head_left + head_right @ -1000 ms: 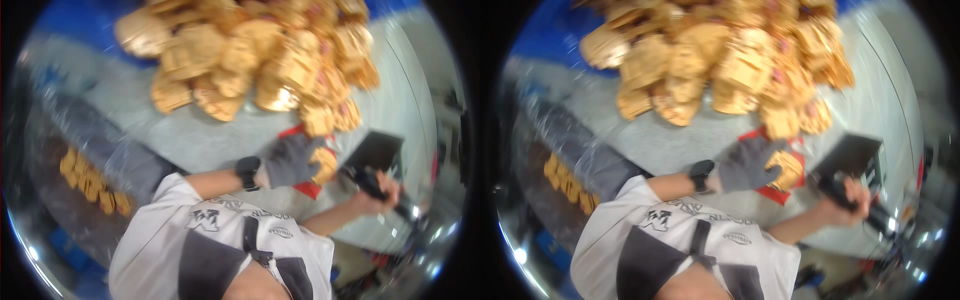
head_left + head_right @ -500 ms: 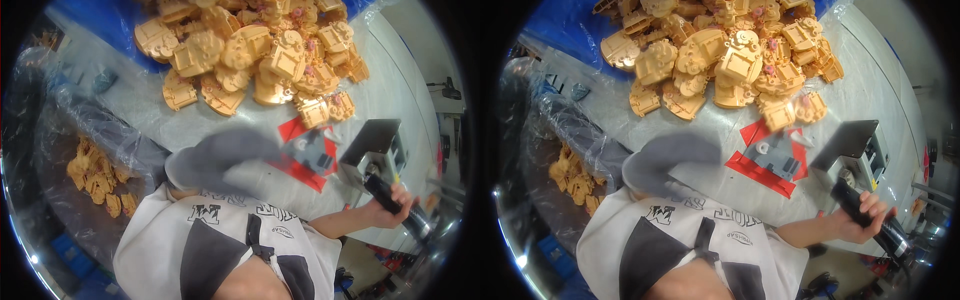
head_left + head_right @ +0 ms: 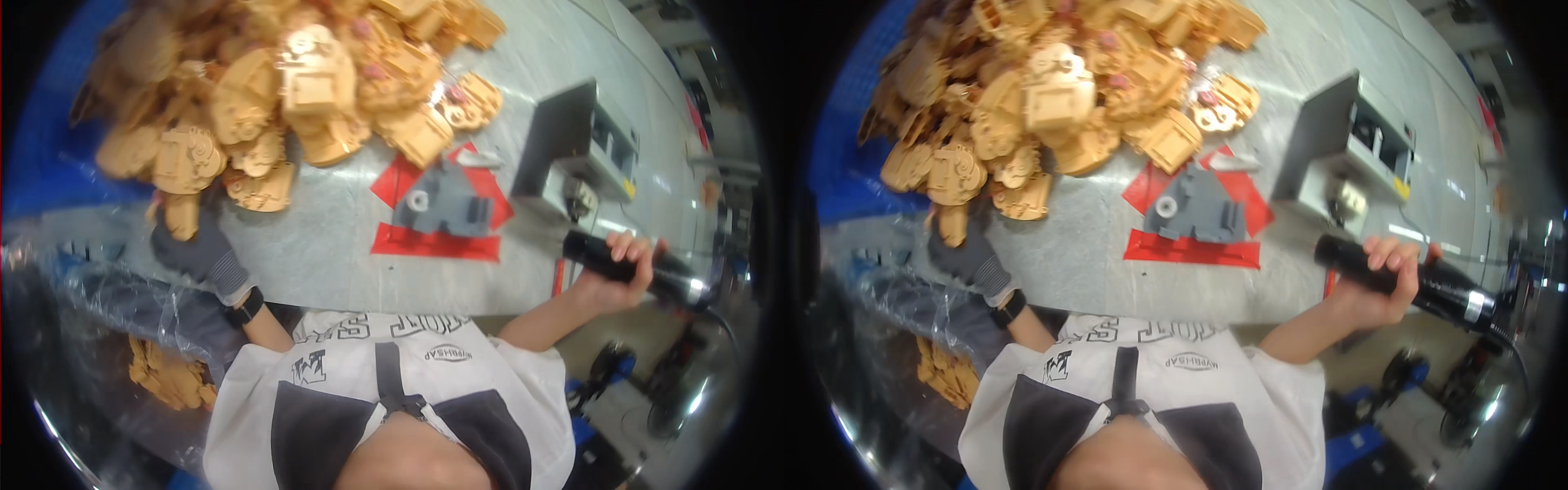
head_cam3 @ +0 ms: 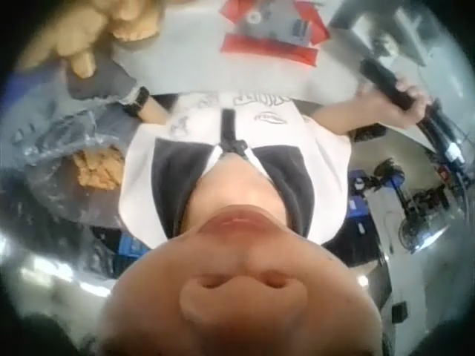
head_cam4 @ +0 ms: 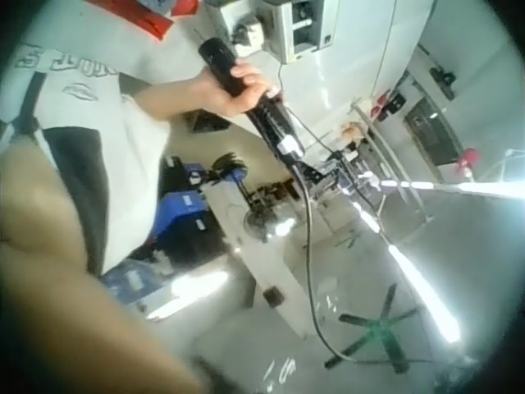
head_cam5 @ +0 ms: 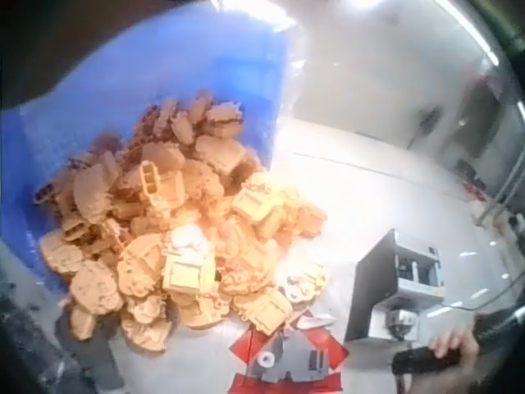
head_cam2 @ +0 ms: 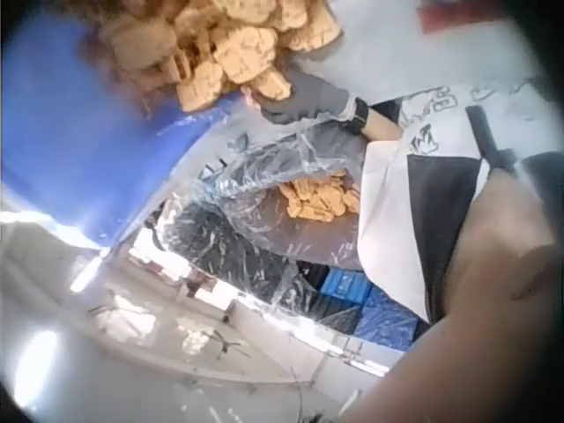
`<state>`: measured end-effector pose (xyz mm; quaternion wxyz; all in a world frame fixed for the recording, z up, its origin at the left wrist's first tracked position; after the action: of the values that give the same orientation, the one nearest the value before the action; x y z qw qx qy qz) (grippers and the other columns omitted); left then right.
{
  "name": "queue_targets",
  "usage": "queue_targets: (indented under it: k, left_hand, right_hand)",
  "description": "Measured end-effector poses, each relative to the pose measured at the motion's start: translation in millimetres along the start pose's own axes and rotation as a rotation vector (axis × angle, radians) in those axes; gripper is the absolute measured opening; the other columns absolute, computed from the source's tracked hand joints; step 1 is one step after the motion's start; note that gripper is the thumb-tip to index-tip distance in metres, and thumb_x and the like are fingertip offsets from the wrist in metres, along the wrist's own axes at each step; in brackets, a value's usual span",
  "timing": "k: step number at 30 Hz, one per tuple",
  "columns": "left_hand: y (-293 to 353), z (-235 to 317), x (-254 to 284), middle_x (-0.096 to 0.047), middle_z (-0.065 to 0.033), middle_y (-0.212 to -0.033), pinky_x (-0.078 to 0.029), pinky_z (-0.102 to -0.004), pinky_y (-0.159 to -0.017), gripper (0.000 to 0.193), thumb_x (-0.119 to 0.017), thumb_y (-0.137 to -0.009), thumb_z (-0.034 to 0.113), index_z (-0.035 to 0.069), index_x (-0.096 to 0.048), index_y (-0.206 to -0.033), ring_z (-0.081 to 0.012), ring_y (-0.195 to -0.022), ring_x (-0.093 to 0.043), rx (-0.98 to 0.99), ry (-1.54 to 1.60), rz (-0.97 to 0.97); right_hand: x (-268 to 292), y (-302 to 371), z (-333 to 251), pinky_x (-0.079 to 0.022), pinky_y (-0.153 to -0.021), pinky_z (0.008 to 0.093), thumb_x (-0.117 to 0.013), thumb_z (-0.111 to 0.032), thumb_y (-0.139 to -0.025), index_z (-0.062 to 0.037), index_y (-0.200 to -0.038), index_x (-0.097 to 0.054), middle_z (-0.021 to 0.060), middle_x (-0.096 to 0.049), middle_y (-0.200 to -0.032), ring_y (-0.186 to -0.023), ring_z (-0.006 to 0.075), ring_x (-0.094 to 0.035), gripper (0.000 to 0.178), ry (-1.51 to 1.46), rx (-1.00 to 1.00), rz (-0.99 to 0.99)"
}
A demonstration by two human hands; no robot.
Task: The person fastens toy components into a yellow plastic housing with an electric screwdriver at a workstation.
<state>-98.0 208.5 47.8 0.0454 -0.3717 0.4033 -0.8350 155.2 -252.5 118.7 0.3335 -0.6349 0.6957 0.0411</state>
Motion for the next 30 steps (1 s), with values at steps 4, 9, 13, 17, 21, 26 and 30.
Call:
queue_targets:
  k: [4, 9, 13, 17, 21, 26, 30]
  left_hand:
    - [-5, 25, 45, -0.06, -0.012, -0.083, -0.046, -0.0328, -0.07, 0.051, -0.08, -0.057, 0.023, -0.001, -0.058, -0.096, -0.0257, -0.075, -0.058, 0.024, 0.393, 0.244]
    - [15, 184, -13, -0.059, -0.0111, -0.082, -0.044, -0.0331, -0.065, 0.048, -0.079, -0.058, 0.023, -0.001, -0.059, -0.094, -0.0241, -0.073, -0.056, -0.327, 0.775, -0.615]
    - [65, 271, -17, -0.054, -0.0093, -0.075, -0.039, -0.0331, -0.057, 0.043, -0.077, -0.06, 0.032, 0.005, -0.062, -0.09, -0.0221, -0.069, -0.05, -0.719, 1.092, -1.137]
    - [104, 303, -84, -0.056, -0.0046, -0.075, -0.043, -0.033, -0.061, 0.038, -0.068, -0.067, 0.047, 0.013, -0.062, -0.083, -0.0222, -0.068, -0.055, -0.841, 0.491, -1.127]
    - [106, 286, -104, -0.055, -0.0062, -0.076, -0.042, -0.03, -0.059, 0.036, -0.072, -0.066, 0.039, 0.01, -0.063, -0.085, -0.0187, -0.066, -0.052, -0.617, 0.753, -1.177]
    - [87, 293, -54, -0.052, -0.0068, -0.091, -0.04, -0.0324, -0.074, 0.056, -0.066, -0.065, 0.054, 0.011, -0.058, -0.1, -0.0212, -0.084, -0.049, -0.76, 0.782, -0.915]
    - [119, 285, -47, -0.045, -0.0095, -0.113, -0.033, -0.0386, -0.09, 0.07, -0.072, -0.06, 0.038, 0.013, -0.044, -0.119, -0.026, -0.099, -0.044, -0.863, 0.503, -1.037]
  right_hand:
    - [25, 7, -4, -0.035, -0.057, 0.0288, -0.049, -0.01, -0.078, -0.0069, -0.113, -0.043, 0.0027, -0.041, -0.068, -0.057, 0.0134, -0.04, 0.036, -0.005, -0.001, 0.093]
    - [33, 11, 6, -0.038, -0.06, 0.0321, -0.049, -0.009, -0.078, -0.0062, -0.114, -0.042, 0.0039, -0.042, -0.068, -0.057, 0.0155, -0.042, 0.037, -0.017, -0.043, 0.132]
    - [27, 10, 3, -0.04, -0.06, 0.0331, -0.048, -0.01, -0.078, -0.0063, -0.113, -0.043, 0.0045, -0.043, -0.067, -0.057, 0.0161, -0.042, 0.035, -0.042, -0.043, 0.102]
    - [38, 13, 2, -0.04, -0.06, 0.0328, -0.049, -0.009, -0.079, -0.0068, -0.111, -0.043, 0.0046, -0.043, -0.067, -0.056, 0.0163, -0.042, 0.033, -0.003, -0.038, 0.145]
    - [44, 17, -2, -0.04, -0.06, 0.0329, -0.048, -0.008, -0.079, -0.0073, -0.111, -0.042, 0.0046, -0.043, -0.066, -0.056, 0.0163, -0.043, 0.033, -0.01, -0.034, 0.147]
    - [52, 16, -5, -0.036, -0.062, 0.0334, -0.048, -0.01, -0.078, -0.0061, -0.108, -0.048, 0.004, -0.043, -0.067, -0.059, 0.0158, -0.042, 0.03, 0.044, 0.027, 0.173]
    - [47, 1, -22, -0.041, -0.06, 0.0346, -0.049, -0.008, -0.077, -0.0088, -0.114, -0.039, 0.0063, -0.046, -0.065, -0.055, 0.0173, -0.045, 0.038, 0.162, 0.191, 0.193]
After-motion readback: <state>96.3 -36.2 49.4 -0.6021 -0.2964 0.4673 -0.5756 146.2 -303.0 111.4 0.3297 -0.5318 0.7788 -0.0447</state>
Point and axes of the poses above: each hand's wrist, its own y-axis away from the middle knuckle, its own x-axis out of the back of the hand, z = x × y, the point moved 8 cm from there along -y, towards the middle knuckle
